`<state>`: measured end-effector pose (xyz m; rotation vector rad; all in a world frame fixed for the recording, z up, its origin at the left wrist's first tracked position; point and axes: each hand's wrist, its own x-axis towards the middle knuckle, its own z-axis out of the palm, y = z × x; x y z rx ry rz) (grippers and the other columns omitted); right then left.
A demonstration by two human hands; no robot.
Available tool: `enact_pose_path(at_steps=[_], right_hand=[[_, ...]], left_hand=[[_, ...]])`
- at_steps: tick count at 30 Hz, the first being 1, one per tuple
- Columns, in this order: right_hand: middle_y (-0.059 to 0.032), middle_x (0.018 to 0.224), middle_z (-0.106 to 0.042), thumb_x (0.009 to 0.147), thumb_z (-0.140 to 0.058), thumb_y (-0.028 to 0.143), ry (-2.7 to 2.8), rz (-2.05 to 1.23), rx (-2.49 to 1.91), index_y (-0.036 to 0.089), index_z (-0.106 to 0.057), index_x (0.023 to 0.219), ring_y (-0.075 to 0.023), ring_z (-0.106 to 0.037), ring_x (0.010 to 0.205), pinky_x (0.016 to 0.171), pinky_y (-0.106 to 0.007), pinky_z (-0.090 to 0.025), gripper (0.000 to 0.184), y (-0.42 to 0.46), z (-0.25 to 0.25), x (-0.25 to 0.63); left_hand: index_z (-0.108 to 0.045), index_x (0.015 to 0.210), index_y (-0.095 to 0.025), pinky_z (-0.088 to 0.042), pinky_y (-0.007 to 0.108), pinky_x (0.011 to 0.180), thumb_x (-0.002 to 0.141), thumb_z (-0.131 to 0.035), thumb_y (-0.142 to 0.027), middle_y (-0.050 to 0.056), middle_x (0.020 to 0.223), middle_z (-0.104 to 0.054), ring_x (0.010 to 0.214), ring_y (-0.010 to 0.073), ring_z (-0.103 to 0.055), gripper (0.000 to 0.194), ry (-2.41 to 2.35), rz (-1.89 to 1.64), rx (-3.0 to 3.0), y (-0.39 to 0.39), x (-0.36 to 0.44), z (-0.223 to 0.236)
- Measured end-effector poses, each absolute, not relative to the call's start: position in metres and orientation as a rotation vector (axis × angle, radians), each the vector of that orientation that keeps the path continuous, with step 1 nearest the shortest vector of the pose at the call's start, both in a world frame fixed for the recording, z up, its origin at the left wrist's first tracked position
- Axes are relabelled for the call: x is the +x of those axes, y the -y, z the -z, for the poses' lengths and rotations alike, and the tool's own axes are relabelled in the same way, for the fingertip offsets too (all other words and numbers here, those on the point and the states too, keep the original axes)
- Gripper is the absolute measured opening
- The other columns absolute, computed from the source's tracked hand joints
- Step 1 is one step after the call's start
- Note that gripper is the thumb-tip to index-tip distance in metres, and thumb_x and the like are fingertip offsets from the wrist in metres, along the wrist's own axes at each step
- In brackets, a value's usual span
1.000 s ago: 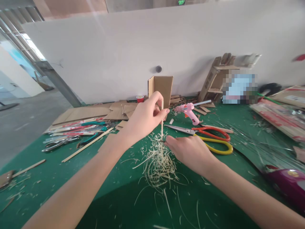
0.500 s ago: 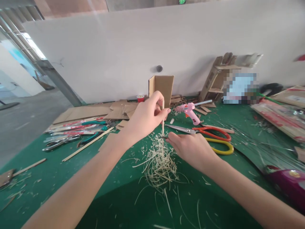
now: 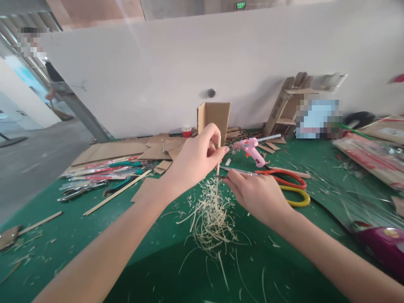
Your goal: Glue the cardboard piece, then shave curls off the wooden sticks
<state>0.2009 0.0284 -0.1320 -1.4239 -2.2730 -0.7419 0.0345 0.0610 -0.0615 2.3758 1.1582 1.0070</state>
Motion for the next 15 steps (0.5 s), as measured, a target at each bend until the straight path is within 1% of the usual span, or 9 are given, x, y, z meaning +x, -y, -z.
enact_pose_path(at_steps=[3,8,10,13,15], right_hand=[[0.002,0.045,-0.049,0.092,-0.029,0.035,2.227,0.776,-1.413,0.019,-0.053,0.071,-0.0075,-0.035,0.037,0.045,-0.027,-0.009,0.036,-0.03,0.125,0.201],[0.0012,0.044,-0.05,0.093,-0.025,0.037,2.307,0.684,-1.496,0.019,-0.052,0.074,-0.0079,-0.035,0.035,0.045,-0.027,-0.009,0.038,-0.027,0.128,0.201],[0.0013,0.045,-0.051,0.092,-0.028,0.037,2.412,0.603,-1.491,0.019,-0.052,0.076,-0.0082,-0.036,0.035,0.045,-0.027,-0.009,0.034,-0.023,0.139,0.201],[0.0037,0.046,-0.052,0.089,-0.036,0.033,2.62,0.457,-1.381,0.022,-0.052,0.078,-0.0085,-0.035,0.034,0.046,-0.028,-0.008,0.022,-0.017,0.157,0.2],[0.0037,0.047,-0.054,0.09,-0.035,0.034,2.658,0.412,-1.368,0.023,-0.053,0.079,-0.0086,-0.035,0.035,0.046,-0.028,-0.008,0.024,-0.015,0.16,0.2]], left_hand=[[-0.038,0.085,-0.023,-0.04,0.024,0.051,0.084,-0.047,-0.025,-0.007,0.058,-0.059,0.05,0.0094,-0.053,0.01,-1.162,-1.003,2.389,-0.058,0.037,0.061],[-0.038,0.087,-0.023,-0.039,0.024,0.05,0.085,-0.046,-0.024,-0.006,0.057,-0.057,0.05,0.0102,-0.054,0.008,-1.185,-0.999,2.407,-0.056,0.039,0.061],[-0.039,0.087,-0.023,-0.039,0.024,0.05,0.085,-0.046,-0.023,-0.006,0.058,-0.057,0.052,0.0106,-0.056,0.008,-1.2,-1.011,2.411,-0.057,0.039,0.062],[-0.039,0.086,-0.022,-0.04,0.024,0.051,0.085,-0.047,-0.023,-0.006,0.058,-0.058,0.052,0.0103,-0.056,0.009,-1.215,-1.028,2.402,-0.06,0.038,0.063],[-0.038,0.085,-0.022,-0.039,0.023,0.05,0.084,-0.048,-0.023,-0.007,0.058,-0.058,0.052,0.0101,-0.056,0.01,-1.211,-1.034,2.398,-0.061,0.038,0.064]])
